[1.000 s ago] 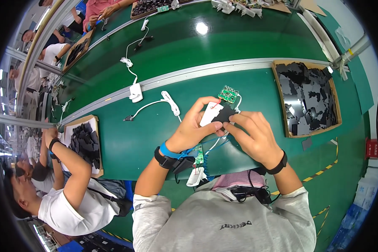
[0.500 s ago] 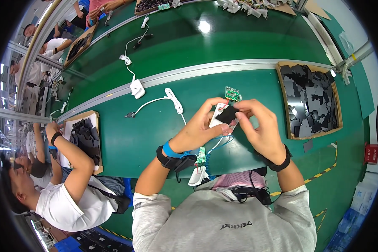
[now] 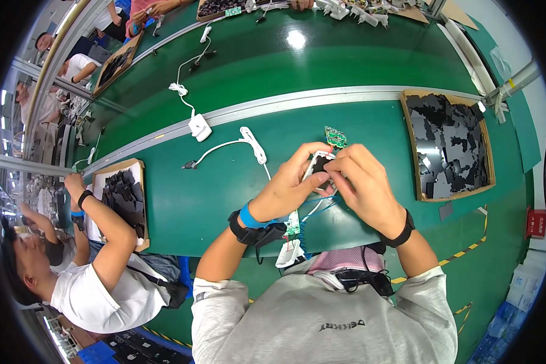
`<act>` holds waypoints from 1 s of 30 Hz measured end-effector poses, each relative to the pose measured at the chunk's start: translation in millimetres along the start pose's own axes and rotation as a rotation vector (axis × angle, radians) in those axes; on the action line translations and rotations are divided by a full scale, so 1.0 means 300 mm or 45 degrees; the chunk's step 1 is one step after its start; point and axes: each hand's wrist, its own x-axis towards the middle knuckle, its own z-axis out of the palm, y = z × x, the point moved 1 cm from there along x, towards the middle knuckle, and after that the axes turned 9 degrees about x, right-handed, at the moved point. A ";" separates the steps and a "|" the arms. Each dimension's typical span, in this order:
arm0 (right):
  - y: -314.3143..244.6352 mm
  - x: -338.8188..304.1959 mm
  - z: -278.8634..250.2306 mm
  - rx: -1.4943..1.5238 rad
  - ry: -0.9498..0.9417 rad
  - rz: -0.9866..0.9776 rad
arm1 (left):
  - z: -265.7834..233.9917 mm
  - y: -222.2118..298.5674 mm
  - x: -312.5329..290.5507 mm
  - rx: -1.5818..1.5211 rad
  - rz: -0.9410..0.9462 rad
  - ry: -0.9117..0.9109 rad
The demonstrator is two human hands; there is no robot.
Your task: The person places a black foam piece into a white charger housing, inserts a circuit board with an attached cable, and presses the components together. This assembly process is then repeated for a second charger.
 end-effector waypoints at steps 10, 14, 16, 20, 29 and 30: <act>-0.008 0.028 -0.061 -0.231 -0.033 -0.007 | -0.014 0.010 0.010 -0.154 -0.141 -0.027; -0.006 0.047 -0.107 -0.177 -0.252 0.000 | -0.019 0.023 0.000 -0.084 -0.081 -0.114; -0.002 0.056 -0.149 -0.161 -0.323 0.018 | -0.021 0.040 -0.001 -0.051 -0.056 -0.143; -0.023 0.064 -0.193 -0.209 -0.438 0.032 | -0.020 0.087 0.011 0.133 -0.177 -0.186; -0.044 0.050 -0.141 -0.452 -0.335 -0.180 | -0.035 0.050 0.030 0.550 -0.203 0.009; -0.047 0.042 -0.132 -0.478 -0.372 -0.184 | -0.037 0.049 0.031 0.541 -0.192 0.048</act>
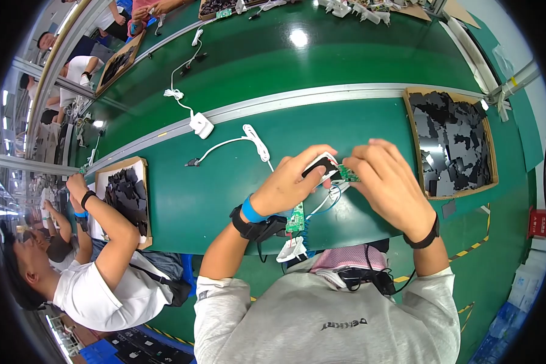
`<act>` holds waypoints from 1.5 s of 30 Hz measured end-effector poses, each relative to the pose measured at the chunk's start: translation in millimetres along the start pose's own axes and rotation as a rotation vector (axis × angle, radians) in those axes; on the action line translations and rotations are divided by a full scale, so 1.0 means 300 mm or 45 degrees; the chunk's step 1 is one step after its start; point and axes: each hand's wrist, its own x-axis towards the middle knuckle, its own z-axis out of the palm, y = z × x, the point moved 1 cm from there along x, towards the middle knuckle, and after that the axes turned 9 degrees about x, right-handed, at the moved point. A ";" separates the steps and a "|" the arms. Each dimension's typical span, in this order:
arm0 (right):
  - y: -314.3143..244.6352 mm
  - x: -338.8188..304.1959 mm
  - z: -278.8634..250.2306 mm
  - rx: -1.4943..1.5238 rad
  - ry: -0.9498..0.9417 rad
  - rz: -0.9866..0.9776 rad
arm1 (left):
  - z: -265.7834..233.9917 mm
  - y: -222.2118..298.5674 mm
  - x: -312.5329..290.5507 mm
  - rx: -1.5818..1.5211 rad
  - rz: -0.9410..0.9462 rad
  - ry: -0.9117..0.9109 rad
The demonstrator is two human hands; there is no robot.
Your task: The person places a black foam piece into a white charger housing, inserts a circuit board with an attached cable, and presses the components together. This assembly process is then repeated for a second charger.
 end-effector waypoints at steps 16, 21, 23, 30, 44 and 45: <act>-0.024 0.016 0.115 0.458 0.286 -0.030 | 0.002 -0.009 -0.001 -0.512 0.197 0.282; -0.018 0.032 0.124 0.401 0.295 -0.115 | -0.006 -0.011 -0.004 -0.553 0.187 0.251; -0.024 0.038 0.108 0.375 0.390 -0.109 | -0.010 -0.014 -0.003 -0.519 0.188 0.250; -0.020 0.048 0.100 0.283 0.437 -0.088 | -0.014 0.000 -0.003 -0.496 0.192 0.238; -0.018 0.087 0.112 0.123 0.474 -0.123 | 0.002 0.010 0.011 -0.666 0.169 0.239; -0.017 0.089 0.113 0.124 0.475 -0.122 | 0.005 0.007 0.015 -0.721 0.178 0.264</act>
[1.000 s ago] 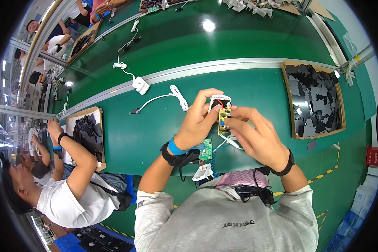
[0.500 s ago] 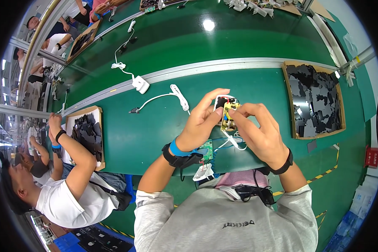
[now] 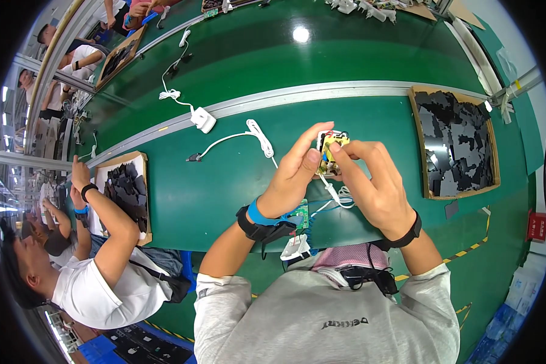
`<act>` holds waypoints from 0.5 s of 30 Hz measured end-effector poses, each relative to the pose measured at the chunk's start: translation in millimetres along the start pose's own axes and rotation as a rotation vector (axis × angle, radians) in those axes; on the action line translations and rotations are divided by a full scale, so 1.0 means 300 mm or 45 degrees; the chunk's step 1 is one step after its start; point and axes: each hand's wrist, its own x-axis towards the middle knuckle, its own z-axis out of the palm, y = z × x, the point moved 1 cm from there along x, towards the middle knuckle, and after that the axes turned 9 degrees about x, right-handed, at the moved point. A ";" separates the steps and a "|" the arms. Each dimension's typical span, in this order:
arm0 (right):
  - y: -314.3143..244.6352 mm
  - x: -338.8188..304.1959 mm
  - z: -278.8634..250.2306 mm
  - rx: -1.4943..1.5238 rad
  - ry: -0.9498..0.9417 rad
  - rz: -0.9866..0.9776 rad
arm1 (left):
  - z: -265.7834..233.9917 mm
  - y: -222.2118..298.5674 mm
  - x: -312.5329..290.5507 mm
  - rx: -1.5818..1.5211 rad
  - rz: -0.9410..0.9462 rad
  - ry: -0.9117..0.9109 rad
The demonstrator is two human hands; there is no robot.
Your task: The person places a black foam piece into a white charger housing, inserts a circuit board with an attached cable, and presses the components together. This assembly process is then repeated for a second charger.
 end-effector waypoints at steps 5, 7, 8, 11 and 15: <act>0.000 0.004 0.002 -0.011 -0.020 -0.010 | -0.024 0.000 0.000 0.188 0.019 -0.042; -0.001 0.003 -0.002 0.025 -0.029 -0.010 | -0.017 -0.003 -0.001 0.165 0.045 -0.020; 0.000 0.005 -0.003 0.026 -0.028 -0.010 | -0.016 -0.003 -0.002 0.154 0.058 -0.009; 0.009 0.015 -0.010 0.062 -0.072 -0.038 | -0.033 0.020 -0.001 0.203 0.024 -0.068; 0.015 0.014 -0.016 0.073 -0.091 -0.028 | -0.035 0.027 0.001 0.229 -0.007 -0.115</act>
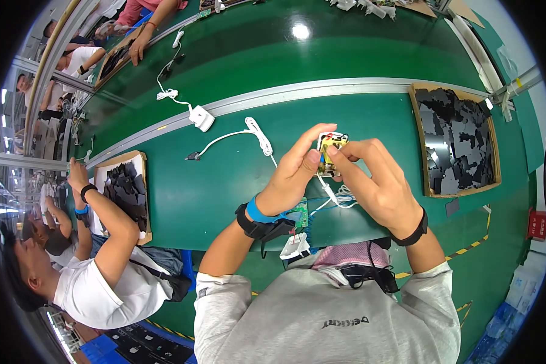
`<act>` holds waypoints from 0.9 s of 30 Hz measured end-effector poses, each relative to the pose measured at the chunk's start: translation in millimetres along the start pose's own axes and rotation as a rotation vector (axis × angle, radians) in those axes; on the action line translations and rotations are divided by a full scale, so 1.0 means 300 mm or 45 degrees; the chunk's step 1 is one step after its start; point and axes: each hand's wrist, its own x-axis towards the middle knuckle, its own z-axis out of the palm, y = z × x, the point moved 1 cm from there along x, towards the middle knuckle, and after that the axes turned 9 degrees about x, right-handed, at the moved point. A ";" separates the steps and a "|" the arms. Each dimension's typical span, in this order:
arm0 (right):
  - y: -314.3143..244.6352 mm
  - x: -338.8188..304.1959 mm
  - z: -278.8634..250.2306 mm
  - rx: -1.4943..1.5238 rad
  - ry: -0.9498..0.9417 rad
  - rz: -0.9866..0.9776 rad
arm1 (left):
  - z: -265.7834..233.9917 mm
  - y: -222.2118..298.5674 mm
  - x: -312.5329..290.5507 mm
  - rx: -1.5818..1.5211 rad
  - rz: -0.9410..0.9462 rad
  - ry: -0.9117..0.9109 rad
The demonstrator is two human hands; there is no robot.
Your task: The person places a black foam piece into a white charger housing, inserts a circuit board with an attached cable, and presses the components together. This assembly process is then repeated for a second charger.
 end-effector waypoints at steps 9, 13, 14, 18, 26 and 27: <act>-0.004 0.005 0.027 -0.046 -0.026 0.030 | -0.006 -0.037 0.006 -0.019 0.045 0.048; -0.003 -0.013 0.060 -0.138 -0.002 0.019 | -0.017 -0.046 0.007 -0.035 0.006 0.029; -0.003 -0.016 0.064 -0.141 0.011 0.000 | -0.019 -0.050 0.009 -0.035 0.007 0.028; -0.007 -0.010 0.069 -0.127 0.048 -0.038 | -0.028 -0.061 0.012 0.013 0.116 0.069; 0.028 0.003 0.030 0.349 0.175 0.215 | -0.031 -0.026 0.002 0.019 0.251 -0.006; 0.041 -0.002 0.039 0.567 0.223 0.390 | -0.028 -0.032 0.000 0.025 0.250 -0.015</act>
